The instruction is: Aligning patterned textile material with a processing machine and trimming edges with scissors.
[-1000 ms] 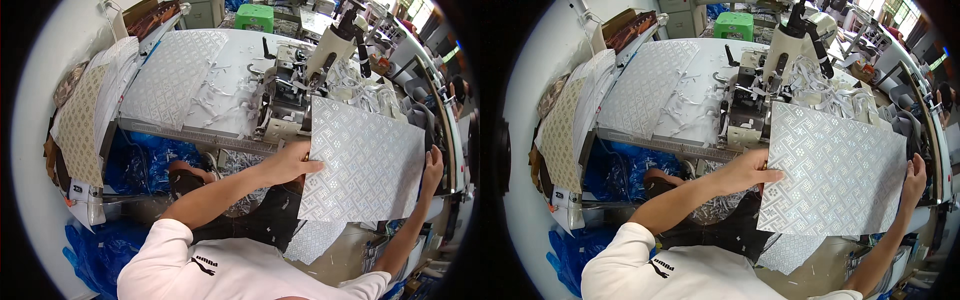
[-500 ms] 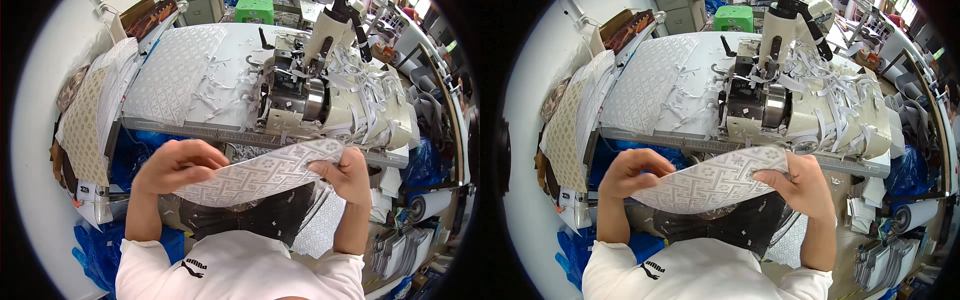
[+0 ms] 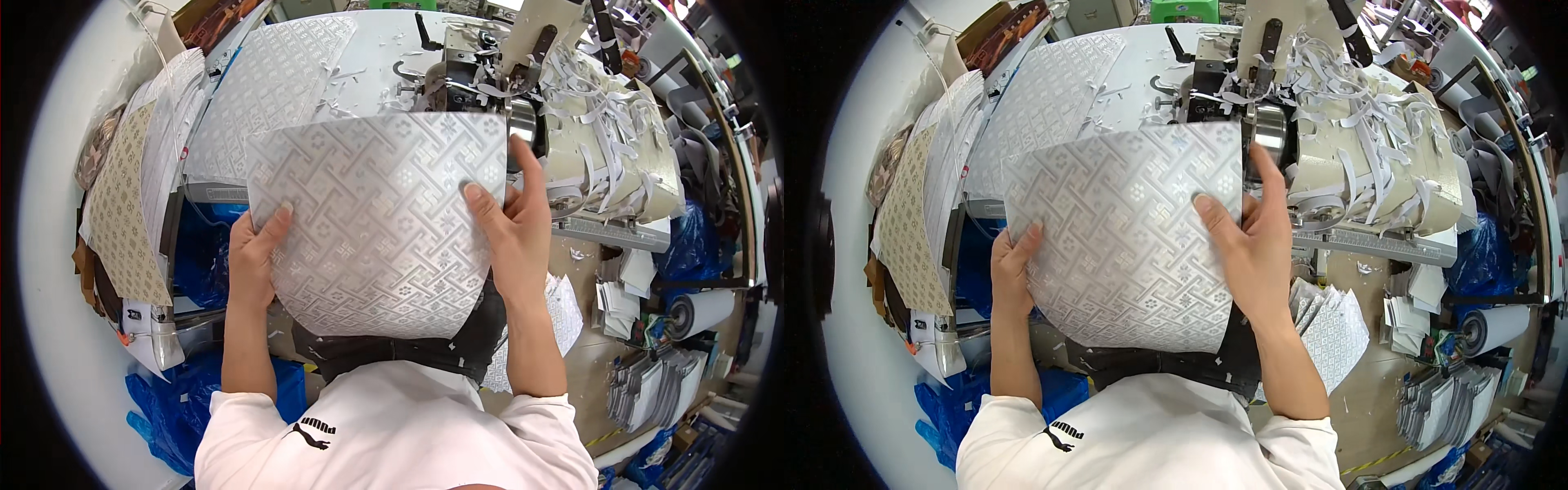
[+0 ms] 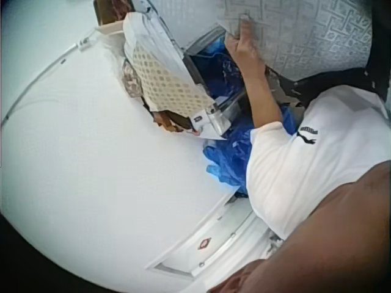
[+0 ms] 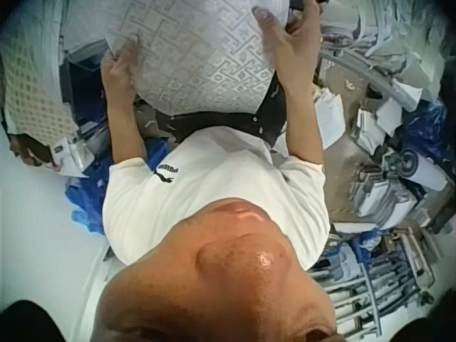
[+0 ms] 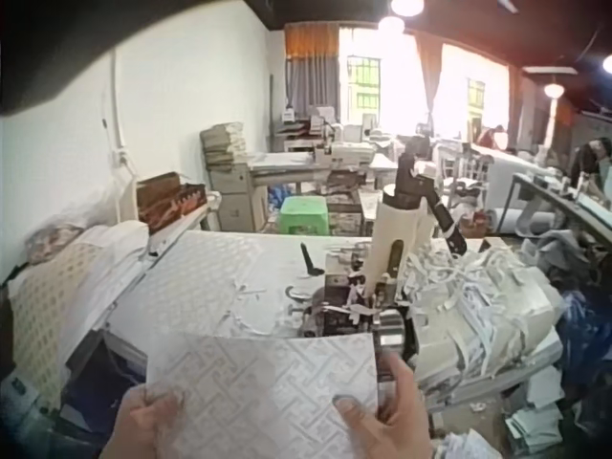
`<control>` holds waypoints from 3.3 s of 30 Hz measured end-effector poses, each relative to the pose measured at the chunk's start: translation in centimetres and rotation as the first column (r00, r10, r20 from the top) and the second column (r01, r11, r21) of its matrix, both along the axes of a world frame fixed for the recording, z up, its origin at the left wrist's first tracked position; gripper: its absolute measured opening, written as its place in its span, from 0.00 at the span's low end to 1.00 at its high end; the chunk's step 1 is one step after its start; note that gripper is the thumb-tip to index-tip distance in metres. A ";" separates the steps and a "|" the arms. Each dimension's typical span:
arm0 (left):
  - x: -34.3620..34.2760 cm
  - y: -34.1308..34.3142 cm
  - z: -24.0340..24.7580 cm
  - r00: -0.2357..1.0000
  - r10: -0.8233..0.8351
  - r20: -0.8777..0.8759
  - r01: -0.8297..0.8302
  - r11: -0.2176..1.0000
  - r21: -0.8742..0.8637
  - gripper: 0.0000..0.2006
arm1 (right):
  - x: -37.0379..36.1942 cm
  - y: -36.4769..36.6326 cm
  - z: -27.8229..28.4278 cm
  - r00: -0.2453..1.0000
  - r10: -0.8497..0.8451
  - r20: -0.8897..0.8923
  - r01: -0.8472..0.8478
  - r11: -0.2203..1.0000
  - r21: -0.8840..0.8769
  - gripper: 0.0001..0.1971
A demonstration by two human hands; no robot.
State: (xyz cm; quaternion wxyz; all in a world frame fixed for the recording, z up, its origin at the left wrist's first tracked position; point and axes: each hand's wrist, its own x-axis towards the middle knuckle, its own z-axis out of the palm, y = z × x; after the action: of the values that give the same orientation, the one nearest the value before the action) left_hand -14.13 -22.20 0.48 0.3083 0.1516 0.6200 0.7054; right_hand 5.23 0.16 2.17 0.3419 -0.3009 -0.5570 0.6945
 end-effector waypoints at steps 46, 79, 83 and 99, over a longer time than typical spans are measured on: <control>11.4 20.6 -0.6 0.756 -0.634 0.164 0.612 0.773 0.170 0.15 | 20.9 14.4 4.3 0.853 -0.444 0.272 0.289 0.838 0.463 0.19; -12.2 0.4 -4.9 0.214 -0.594 -0.776 -0.349 0.695 -0.628 0.20 | 58.9 -17.1 -42.8 -0.173 -0.791 0.587 0.926 -0.334 -0.177 0.14; -12.1 -0.3 -1.8 0.237 -0.622 -0.746 -0.320 0.675 -0.665 0.17 | 55.0 -16.8 -45.8 0.140 -0.548 0.825 0.795 -0.435 -0.423 0.34; -10.7 -2.6 -0.6 0.131 -0.378 -0.916 -0.464 0.794 -0.394 0.08 | 22.7 -2.1 -15.9 0.859 -0.083 0.505 0.076 0.997 0.034 0.16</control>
State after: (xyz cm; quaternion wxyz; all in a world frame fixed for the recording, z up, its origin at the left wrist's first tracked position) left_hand -24.83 -24.84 -0.08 -0.1721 0.4497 0.8552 0.1918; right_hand 27.95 -1.93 -13.74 0.2143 -0.4928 -0.6186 0.5731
